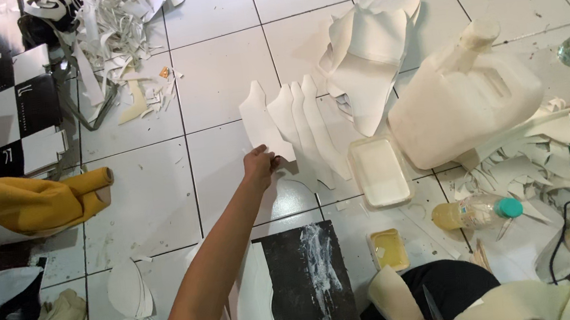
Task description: The person sits on the floor and applies a white adhesive from a small container onto white foam pieces using a small tool. They press the pieces onto a dark rectangular board and then place the finished pieces on the floor.
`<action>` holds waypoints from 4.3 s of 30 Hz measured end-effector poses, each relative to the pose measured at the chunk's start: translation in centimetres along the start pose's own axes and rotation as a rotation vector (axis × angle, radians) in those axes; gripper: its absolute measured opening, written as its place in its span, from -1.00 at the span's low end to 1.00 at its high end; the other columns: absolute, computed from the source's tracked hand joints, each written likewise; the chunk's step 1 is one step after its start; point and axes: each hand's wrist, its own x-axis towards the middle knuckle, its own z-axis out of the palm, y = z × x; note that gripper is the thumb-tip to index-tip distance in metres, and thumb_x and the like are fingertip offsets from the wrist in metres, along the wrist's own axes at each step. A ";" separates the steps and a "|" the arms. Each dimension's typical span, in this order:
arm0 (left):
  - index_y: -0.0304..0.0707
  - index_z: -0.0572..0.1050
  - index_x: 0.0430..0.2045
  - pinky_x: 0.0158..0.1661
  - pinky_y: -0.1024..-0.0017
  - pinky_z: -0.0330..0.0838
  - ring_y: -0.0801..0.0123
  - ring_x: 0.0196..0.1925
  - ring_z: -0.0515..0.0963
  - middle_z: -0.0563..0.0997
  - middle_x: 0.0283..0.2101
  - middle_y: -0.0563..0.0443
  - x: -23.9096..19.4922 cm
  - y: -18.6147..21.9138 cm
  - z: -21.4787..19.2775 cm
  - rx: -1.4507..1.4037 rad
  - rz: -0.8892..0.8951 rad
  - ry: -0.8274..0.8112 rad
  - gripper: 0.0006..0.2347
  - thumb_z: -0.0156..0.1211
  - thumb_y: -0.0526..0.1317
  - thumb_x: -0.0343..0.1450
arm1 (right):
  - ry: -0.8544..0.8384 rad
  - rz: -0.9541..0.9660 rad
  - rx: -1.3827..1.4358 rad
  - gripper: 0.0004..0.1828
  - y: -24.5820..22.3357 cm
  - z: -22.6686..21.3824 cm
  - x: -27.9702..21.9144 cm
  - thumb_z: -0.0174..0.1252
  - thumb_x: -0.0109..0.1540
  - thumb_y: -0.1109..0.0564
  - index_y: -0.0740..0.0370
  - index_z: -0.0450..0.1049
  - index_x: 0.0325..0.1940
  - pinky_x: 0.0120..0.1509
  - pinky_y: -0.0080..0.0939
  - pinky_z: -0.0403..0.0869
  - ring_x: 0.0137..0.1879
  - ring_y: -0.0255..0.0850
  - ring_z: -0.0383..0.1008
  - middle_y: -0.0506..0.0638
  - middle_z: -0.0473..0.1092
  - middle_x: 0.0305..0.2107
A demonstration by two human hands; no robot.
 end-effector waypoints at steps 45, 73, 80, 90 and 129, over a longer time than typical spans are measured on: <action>-0.31 0.08 0.26 0.18 0.05 0.06 -0.10 0.25 0.19 0.25 0.22 -0.24 -37.6 -6.2 -13.3 1.011 0.328 0.335 -0.30 -0.03 0.18 0.31 | 0.799 -0.305 -0.298 -0.84 -30.3 -16.8 4.4 0.12 0.15 0.01 0.11 0.43 -0.30 -0.26 0.09 0.36 -0.23 0.08 0.41 0.11 0.42 -0.40; -0.66 0.23 0.01 -0.26 0.18 0.41 0.02 -0.15 0.47 0.44 -0.21 -0.42 -40.6 -2.1 -15.6 0.154 0.222 0.388 -0.41 0.39 -0.22 0.23 | 0.724 -0.232 -0.433 -0.70 -25.3 -14.5 5.6 0.04 0.23 -0.04 0.01 0.47 0.00 0.00 0.01 0.45 -0.03 -0.04 0.48 0.02 0.43 -0.27; -0.46 0.43 -0.05 -0.26 0.27 0.49 0.19 -0.28 0.56 0.62 -0.19 -0.24 -46.2 0.6 -10.6 -0.105 0.126 0.012 -0.52 0.29 -0.30 0.13 | 0.702 -0.182 -0.344 -0.74 -26.8 -14.2 4.4 -0.02 0.24 -0.01 0.08 0.45 -0.07 -0.13 0.10 0.39 0.01 -0.02 0.39 -0.01 0.42 -0.14; 0.00 0.05 0.28 -0.26 0.30 0.43 0.15 -0.17 0.52 0.42 0.04 -0.06 -43.5 -6.3 -7.3 0.792 0.372 0.158 -0.50 -0.07 -0.08 0.41 | 0.690 -0.180 -0.337 -0.73 -26.3 -14.2 4.3 -0.06 0.26 -0.06 0.04 0.44 -0.07 -0.19 0.07 0.39 -0.05 -0.03 0.41 -0.04 0.40 -0.17; -0.01 0.06 0.33 -0.16 0.07 0.50 -0.24 -0.06 0.54 0.42 -0.06 -0.50 -40.2 -4.1 -7.5 1.222 0.254 -0.199 -0.47 -0.04 -0.34 0.41 | 0.279 -0.875 -0.101 -0.76 -39.9 -5.6 -4.4 0.15 0.14 0.13 0.18 0.54 -0.13 -0.14 -0.15 0.42 -0.29 -0.03 0.50 0.12 0.47 -0.44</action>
